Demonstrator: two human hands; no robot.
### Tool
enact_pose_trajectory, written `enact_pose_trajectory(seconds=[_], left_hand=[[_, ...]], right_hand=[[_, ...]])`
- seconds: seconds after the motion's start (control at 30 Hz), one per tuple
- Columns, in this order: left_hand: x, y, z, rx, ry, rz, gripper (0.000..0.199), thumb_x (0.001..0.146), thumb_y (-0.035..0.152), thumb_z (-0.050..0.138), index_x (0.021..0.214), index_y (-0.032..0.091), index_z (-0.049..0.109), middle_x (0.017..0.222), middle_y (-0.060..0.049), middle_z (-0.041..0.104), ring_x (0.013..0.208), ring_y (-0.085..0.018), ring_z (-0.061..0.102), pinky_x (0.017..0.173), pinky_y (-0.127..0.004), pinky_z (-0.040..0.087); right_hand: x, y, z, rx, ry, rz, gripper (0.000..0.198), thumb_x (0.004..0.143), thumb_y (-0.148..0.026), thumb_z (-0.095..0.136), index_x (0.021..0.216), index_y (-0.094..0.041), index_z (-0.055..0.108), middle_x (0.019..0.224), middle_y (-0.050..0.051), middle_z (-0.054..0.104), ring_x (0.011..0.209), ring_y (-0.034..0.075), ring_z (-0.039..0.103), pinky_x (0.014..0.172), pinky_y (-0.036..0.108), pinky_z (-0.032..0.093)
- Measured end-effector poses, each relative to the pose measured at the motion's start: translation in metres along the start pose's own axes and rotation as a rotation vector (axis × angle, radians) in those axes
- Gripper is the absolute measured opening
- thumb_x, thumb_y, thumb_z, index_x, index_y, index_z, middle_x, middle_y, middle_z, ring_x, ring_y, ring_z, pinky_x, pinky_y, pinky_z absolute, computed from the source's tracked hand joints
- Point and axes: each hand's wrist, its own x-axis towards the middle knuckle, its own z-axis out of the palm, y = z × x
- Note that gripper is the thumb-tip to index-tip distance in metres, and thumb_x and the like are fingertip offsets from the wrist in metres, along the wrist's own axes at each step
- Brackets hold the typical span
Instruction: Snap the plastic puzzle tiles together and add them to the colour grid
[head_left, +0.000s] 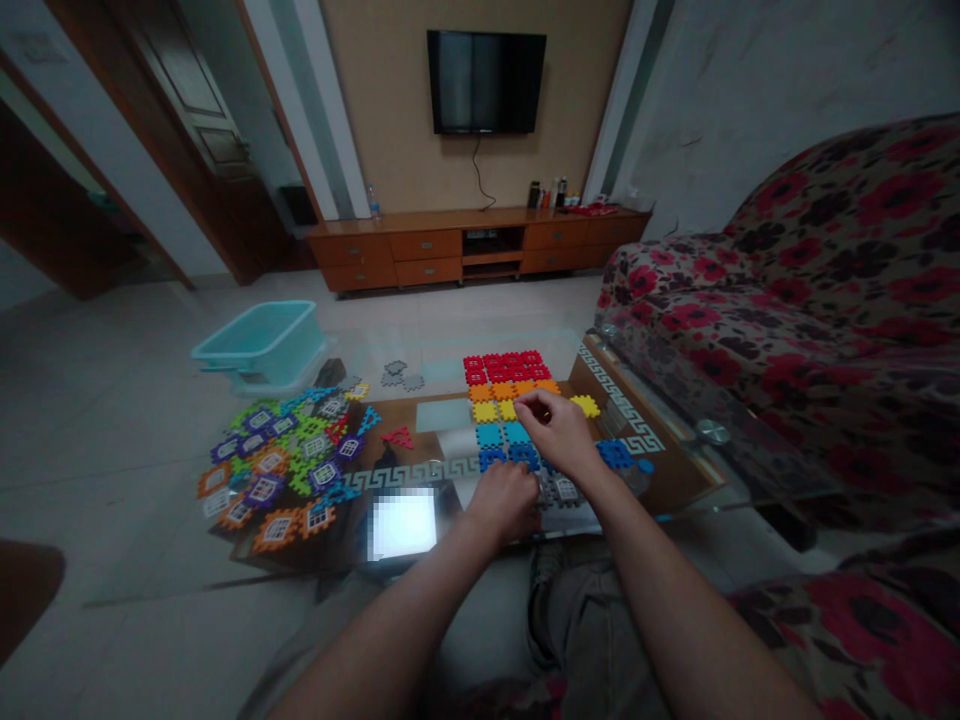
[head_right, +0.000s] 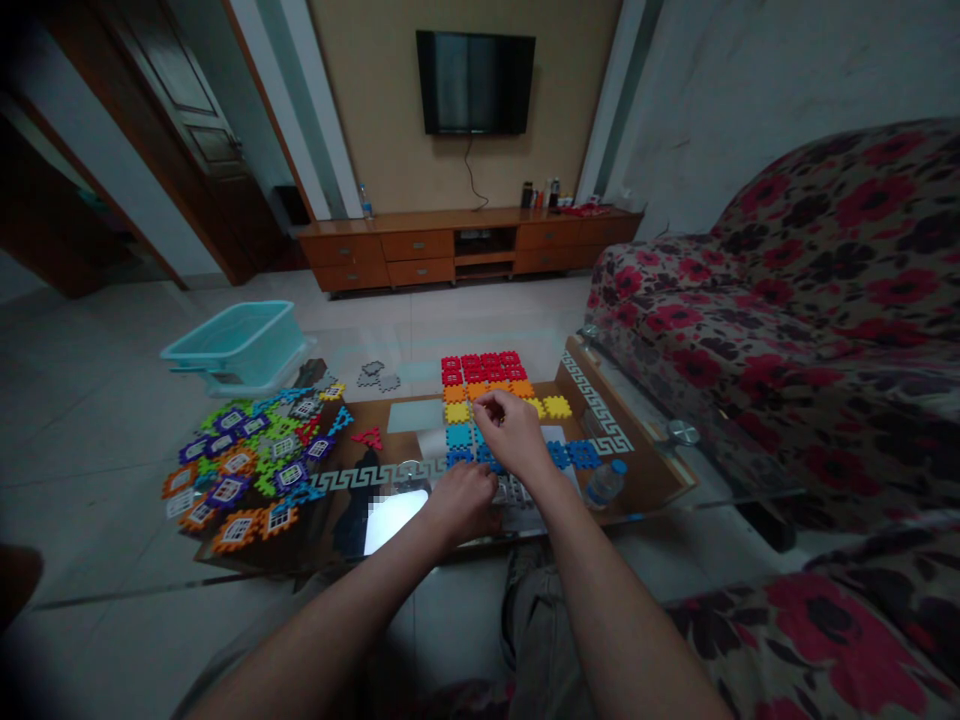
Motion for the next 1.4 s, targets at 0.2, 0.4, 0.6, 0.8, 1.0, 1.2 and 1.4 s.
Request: enact_pose_trajectory(seconds=[0.2, 0.4, 0.6, 0.8, 1.0, 1.2, 1.4], left_hand=[[0.001, 0.001, -0.001, 0.02, -0.007, -0.012, 0.023, 0.08, 0.033, 0.064, 0.093, 0.014, 0.067, 0.096, -0.012, 0.069, 0.093, -0.027, 0.066, 0.082, -0.037, 0.052], [0.0, 0.002, -0.001, 0.009, 0.012, -0.009, 0.025, 0.079, 0.034, 0.066, 0.093, 0.013, 0.067, 0.096, -0.012, 0.069, 0.093, -0.027, 0.066, 0.082, -0.038, 0.052], [-0.004, 0.0, 0.001, -0.011, 0.048, 0.008, 0.033, 0.075, 0.038, 0.069, 0.094, 0.011, 0.068, 0.095, -0.013, 0.069, 0.091, -0.029, 0.066, 0.08, -0.038, 0.053], [-0.016, -0.01, -0.006, -0.048, 0.096, -0.057, 0.04, 0.08, 0.05, 0.06, 0.093, 0.013, 0.068, 0.094, -0.014, 0.069, 0.091, -0.029, 0.066, 0.081, -0.038, 0.052], [-0.038, -0.043, -0.018, -0.044, 0.149, -0.201, 0.037, 0.085, 0.049, 0.054, 0.093, 0.015, 0.067, 0.095, -0.013, 0.068, 0.09, -0.027, 0.066, 0.078, -0.036, 0.05], [-0.059, -0.083, -0.028, -0.029, 0.204, -0.362, 0.034, 0.09, 0.046, 0.049, 0.086, 0.016, 0.065, 0.091, -0.012, 0.066, 0.085, -0.024, 0.064, 0.076, -0.034, 0.047], [-0.081, -0.132, -0.027, 0.05, 0.313, -0.483, 0.03, 0.093, 0.041, 0.045, 0.083, 0.018, 0.061, 0.089, -0.009, 0.061, 0.087, -0.023, 0.061, 0.076, -0.032, 0.044]], right_hand=[[0.0, 0.001, 0.001, 0.017, -0.006, 0.009, 0.015, 0.085, -0.028, 0.058, 0.081, -0.018, 0.069, 0.074, 0.002, 0.07, 0.066, 0.016, 0.063, 0.062, 0.026, 0.046], [0.0, 0.001, 0.001, 0.021, -0.008, 0.018, 0.016, 0.085, -0.03, 0.059, 0.081, -0.018, 0.069, 0.074, 0.002, 0.07, 0.066, 0.016, 0.063, 0.061, 0.026, 0.046], [0.0, 0.0, 0.002, 0.017, -0.023, 0.014, 0.015, 0.085, -0.028, 0.058, 0.082, -0.018, 0.068, 0.073, 0.002, 0.069, 0.065, 0.015, 0.062, 0.061, 0.026, 0.045], [-0.002, 0.003, 0.006, -0.053, -0.058, -0.043, 0.012, 0.084, -0.023, 0.057, 0.082, -0.017, 0.068, 0.071, 0.001, 0.067, 0.064, 0.015, 0.061, 0.063, 0.026, 0.043], [-0.006, 0.009, 0.014, -0.147, -0.198, -0.135, 0.01, 0.084, -0.018, 0.056, 0.082, -0.017, 0.066, 0.072, 0.002, 0.064, 0.067, 0.015, 0.058, 0.063, 0.026, 0.04], [-0.009, 0.011, 0.021, -0.208, -0.31, -0.157, 0.011, 0.086, -0.019, 0.055, 0.082, -0.018, 0.065, 0.073, 0.002, 0.063, 0.068, 0.015, 0.057, 0.063, 0.026, 0.038], [-0.009, 0.012, 0.028, -0.213, -0.366, -0.153, 0.01, 0.086, -0.02, 0.055, 0.084, -0.018, 0.065, 0.073, 0.002, 0.062, 0.067, 0.015, 0.056, 0.063, 0.026, 0.037]])
